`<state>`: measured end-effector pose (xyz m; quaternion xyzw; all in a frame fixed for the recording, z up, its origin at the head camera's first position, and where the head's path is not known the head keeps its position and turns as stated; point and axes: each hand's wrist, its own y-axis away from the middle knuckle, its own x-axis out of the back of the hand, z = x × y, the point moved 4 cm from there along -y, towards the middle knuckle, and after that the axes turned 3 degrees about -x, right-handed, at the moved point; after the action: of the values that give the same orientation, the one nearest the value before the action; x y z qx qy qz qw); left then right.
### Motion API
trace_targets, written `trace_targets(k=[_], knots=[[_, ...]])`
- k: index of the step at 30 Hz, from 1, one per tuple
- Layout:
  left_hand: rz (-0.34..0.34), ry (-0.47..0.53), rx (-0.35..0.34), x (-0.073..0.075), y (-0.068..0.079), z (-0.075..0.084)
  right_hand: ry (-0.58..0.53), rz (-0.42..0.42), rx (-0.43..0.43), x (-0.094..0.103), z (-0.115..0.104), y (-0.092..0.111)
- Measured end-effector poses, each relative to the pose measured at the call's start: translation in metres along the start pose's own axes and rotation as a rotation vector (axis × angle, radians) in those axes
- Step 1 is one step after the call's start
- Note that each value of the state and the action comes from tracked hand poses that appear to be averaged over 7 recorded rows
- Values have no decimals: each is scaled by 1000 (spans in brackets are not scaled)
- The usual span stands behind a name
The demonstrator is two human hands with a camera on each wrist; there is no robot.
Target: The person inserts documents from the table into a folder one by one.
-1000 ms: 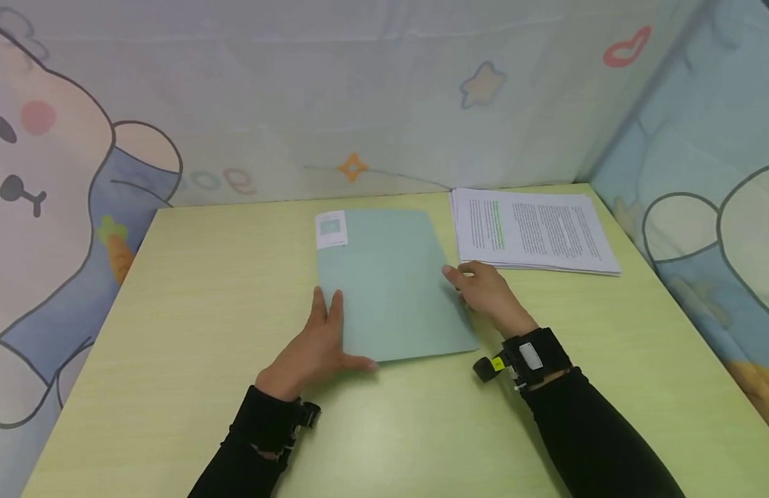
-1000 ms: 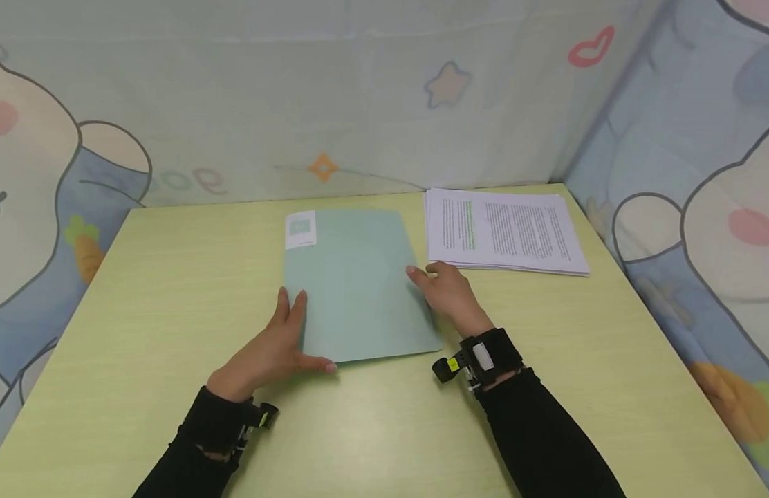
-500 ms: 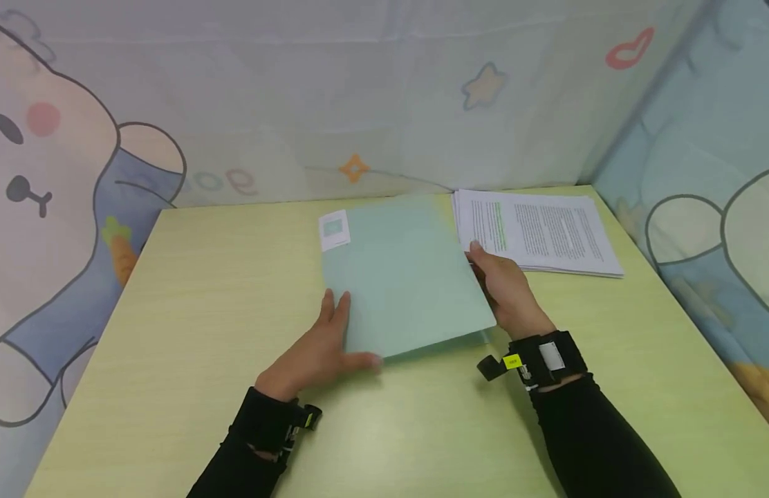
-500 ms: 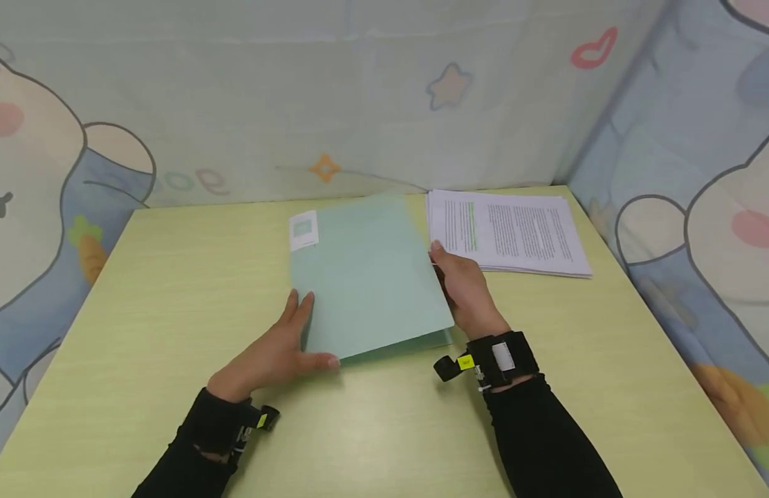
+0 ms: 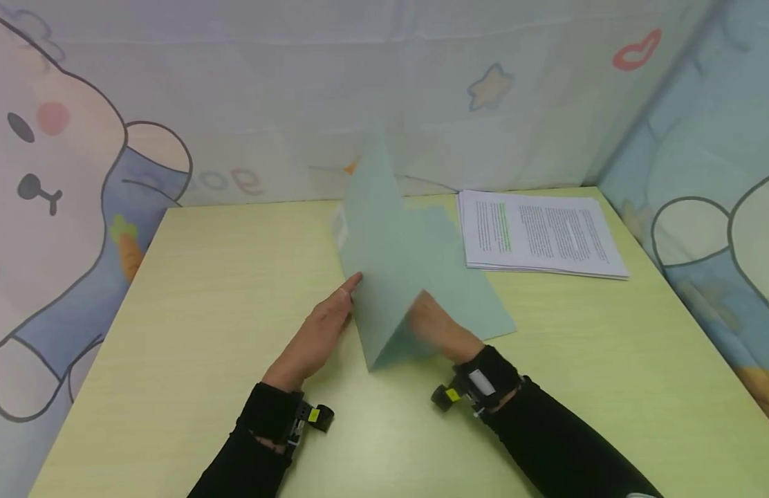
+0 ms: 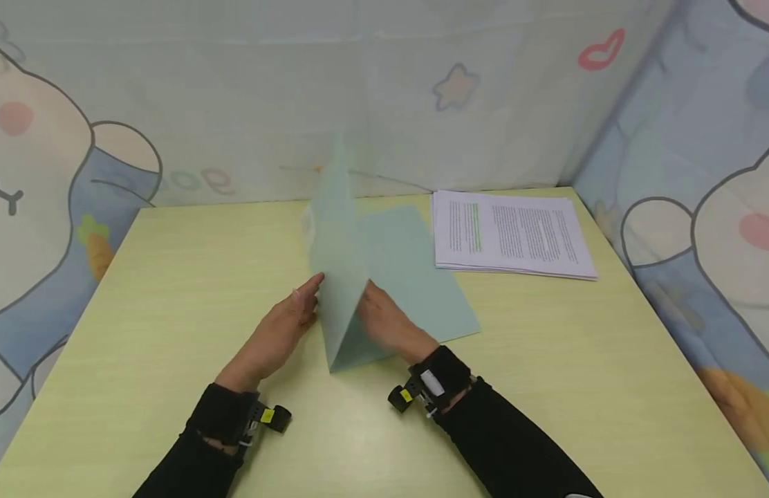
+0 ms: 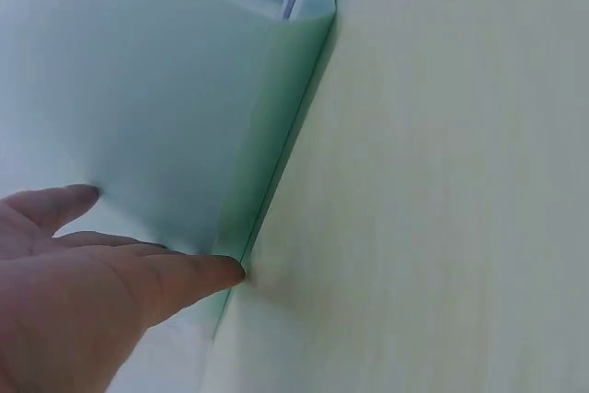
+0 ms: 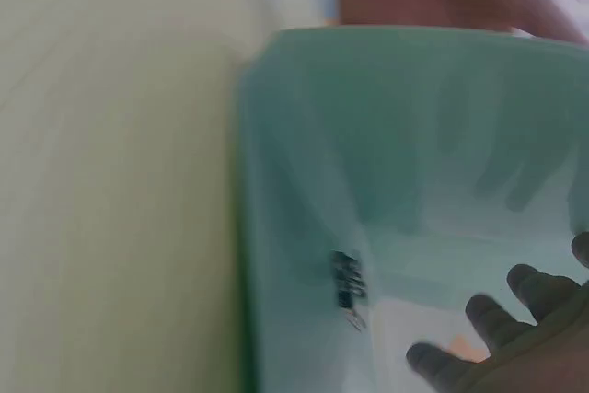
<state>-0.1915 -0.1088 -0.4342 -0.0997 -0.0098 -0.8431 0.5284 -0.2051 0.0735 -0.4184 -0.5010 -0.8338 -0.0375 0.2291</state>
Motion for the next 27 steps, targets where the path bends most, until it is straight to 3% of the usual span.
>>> trace_targets(k=[1, 5, 8, 12, 16, 19, 23, 25, 27], knots=[[1, 71, -6, 1, 0, 1, -42, -41, -24, -8, 3, -4], [-9, 298, -4, 8, 5, 11, 370, -143, 47, -33, 8, -18], [-35, 360, -43, 15, 9, 24, 525, -189, 38, -43, 12, -21], [-30, 400, -110, 29, 18, 49, 658, -242, -7, -51, 13, -22], [9, 359, -181, 53, 29, 77, 819, -293, -32, -56, 15, -19], [-15, 349, -219, 72, 37, 91, 890, -315, -38, -57, 17, -16], [-19, 446, -189, 102, 53, 92, 926, -324, -25, -55, 21, -14], [27, 484, -168, 119, 62, 85, 938, -331, -20, -52, 22, -12], [106, 457, -131, 134, 68, 75, 942, -337, -22, -49, 23, -11]])
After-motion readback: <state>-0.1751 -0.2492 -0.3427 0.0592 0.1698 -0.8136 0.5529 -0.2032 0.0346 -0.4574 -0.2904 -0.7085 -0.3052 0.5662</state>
